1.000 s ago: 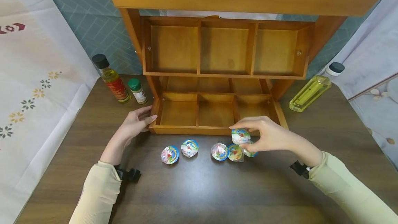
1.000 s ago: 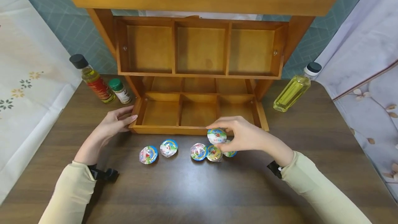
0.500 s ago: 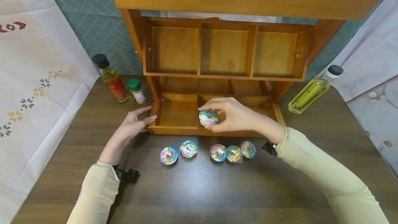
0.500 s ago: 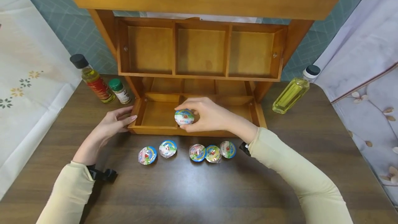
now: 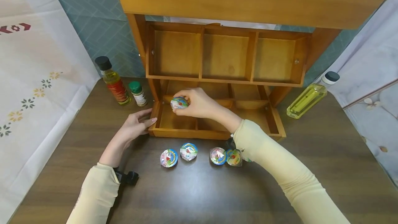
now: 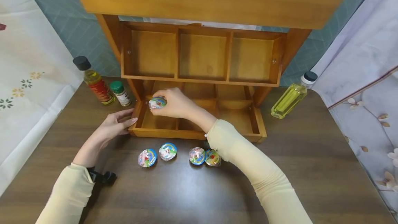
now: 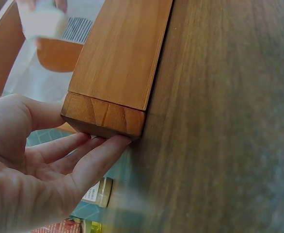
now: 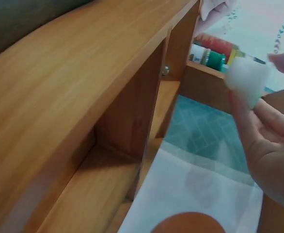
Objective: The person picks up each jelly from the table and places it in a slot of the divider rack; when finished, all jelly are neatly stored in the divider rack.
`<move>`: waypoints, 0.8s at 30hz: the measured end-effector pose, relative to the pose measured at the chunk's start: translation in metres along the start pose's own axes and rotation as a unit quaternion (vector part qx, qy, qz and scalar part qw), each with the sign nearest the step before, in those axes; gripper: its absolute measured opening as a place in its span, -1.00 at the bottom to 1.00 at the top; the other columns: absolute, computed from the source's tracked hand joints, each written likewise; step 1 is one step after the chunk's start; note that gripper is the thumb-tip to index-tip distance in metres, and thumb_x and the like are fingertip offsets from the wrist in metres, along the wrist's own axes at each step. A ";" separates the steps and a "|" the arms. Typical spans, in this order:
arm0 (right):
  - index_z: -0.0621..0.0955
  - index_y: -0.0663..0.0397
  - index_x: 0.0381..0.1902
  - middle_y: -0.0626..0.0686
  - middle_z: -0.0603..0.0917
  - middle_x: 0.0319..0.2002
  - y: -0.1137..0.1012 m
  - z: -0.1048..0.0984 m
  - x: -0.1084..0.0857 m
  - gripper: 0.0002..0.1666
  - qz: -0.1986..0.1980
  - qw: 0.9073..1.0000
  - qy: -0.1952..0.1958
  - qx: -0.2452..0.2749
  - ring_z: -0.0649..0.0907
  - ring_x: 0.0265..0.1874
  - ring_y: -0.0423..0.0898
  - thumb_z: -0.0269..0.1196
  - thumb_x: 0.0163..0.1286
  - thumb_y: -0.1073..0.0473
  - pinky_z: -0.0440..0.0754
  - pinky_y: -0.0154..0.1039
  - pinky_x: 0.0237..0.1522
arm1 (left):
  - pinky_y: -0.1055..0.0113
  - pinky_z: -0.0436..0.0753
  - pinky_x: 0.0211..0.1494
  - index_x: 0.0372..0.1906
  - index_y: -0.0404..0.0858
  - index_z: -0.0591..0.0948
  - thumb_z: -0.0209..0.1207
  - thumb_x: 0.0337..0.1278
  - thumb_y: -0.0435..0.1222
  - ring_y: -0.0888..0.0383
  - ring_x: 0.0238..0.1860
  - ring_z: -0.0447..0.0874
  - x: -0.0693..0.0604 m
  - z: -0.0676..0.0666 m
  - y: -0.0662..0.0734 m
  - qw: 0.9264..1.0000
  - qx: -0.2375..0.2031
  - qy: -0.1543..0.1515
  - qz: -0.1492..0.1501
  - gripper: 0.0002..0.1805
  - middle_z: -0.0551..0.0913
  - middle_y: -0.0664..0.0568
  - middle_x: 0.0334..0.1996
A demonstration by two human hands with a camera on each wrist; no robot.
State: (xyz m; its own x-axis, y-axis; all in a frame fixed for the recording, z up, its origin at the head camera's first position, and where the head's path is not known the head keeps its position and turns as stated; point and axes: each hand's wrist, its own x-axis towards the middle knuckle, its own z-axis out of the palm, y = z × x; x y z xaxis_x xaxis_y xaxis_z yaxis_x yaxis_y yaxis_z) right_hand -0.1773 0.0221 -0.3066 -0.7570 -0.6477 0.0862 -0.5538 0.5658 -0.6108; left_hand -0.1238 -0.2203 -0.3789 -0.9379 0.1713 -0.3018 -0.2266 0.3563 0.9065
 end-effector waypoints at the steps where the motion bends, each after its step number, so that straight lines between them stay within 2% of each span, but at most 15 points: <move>1: 0.60 0.09 0.05 -0.02 0.66 -0.20 0.000 0.003 0.005 -0.43 0.013 1.000 -0.012 -0.013 0.58 -0.34 -0.18 0.34 0.08 -0.03 0.55 -0.42 -0.34 | 0.02 0.54 0.08 0.43 -0.31 0.10 0.08 0.30 -0.19 -0.16 0.20 0.38 0.000 0.001 0.000 1.000 -0.002 -0.001 0.000 -0.30 0.12 -0.22 0.40; 7: 0.59 0.06 0.01 -0.02 0.63 -0.10 0.005 0.015 0.031 -0.46 0.078 0.990 -0.095 -0.065 0.54 -0.21 -0.16 0.33 0.11 -0.08 0.51 -0.38 -0.22 | -0.01 0.53 0.09 0.43 -0.29 0.12 0.09 0.29 -0.16 -0.16 0.21 0.37 0.000 0.001 -0.001 1.000 -0.004 0.001 0.002 -0.29 0.12 -0.21 0.41; 11: 0.57 0.07 0.00 -0.02 0.58 -0.09 0.008 0.023 0.042 -0.47 0.102 0.983 -0.128 -0.080 0.51 -0.17 -0.13 0.31 0.11 -0.06 0.51 -0.37 -0.22 | 0.01 0.53 0.09 0.43 -0.30 0.12 0.09 0.29 -0.18 -0.15 0.19 0.38 0.000 0.001 -0.001 1.000 -0.006 0.003 -0.002 -0.30 0.13 -0.21 0.40; 17: 0.54 0.09 0.04 -0.03 0.57 -0.14 0.000 0.035 0.051 -0.45 0.121 0.976 -0.135 -0.119 0.49 -0.18 -0.12 0.28 0.13 -0.06 0.50 -0.36 -0.22 | 0.02 0.55 0.07 0.43 -0.28 0.13 0.09 0.29 -0.17 -0.14 0.19 0.39 -0.001 -0.001 -0.002 1.000 -0.004 0.006 -0.004 -0.31 0.14 -0.19 0.40; 24: 0.51 0.07 0.08 -0.02 0.53 -0.10 -0.001 0.047 0.055 -0.46 0.142 0.972 -0.131 -0.133 0.46 -0.14 -0.11 0.27 0.17 -0.04 0.50 -0.32 -0.17 | 0.01 0.53 0.08 0.43 -0.29 0.12 0.08 0.30 -0.16 -0.15 0.19 0.38 0.000 -0.001 -0.001 1.000 -0.001 0.003 0.000 -0.30 0.13 -0.19 0.40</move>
State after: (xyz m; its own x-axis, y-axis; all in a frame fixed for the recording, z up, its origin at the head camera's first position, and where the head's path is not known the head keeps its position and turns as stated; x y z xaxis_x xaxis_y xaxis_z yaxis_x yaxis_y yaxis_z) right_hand -0.2018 -0.0381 -0.3385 -0.7978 -0.5334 -0.2811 -0.4312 0.8306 -0.3522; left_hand -0.1235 -0.2212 -0.3796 -0.9394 0.1660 -0.3000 -0.2268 0.3551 0.9069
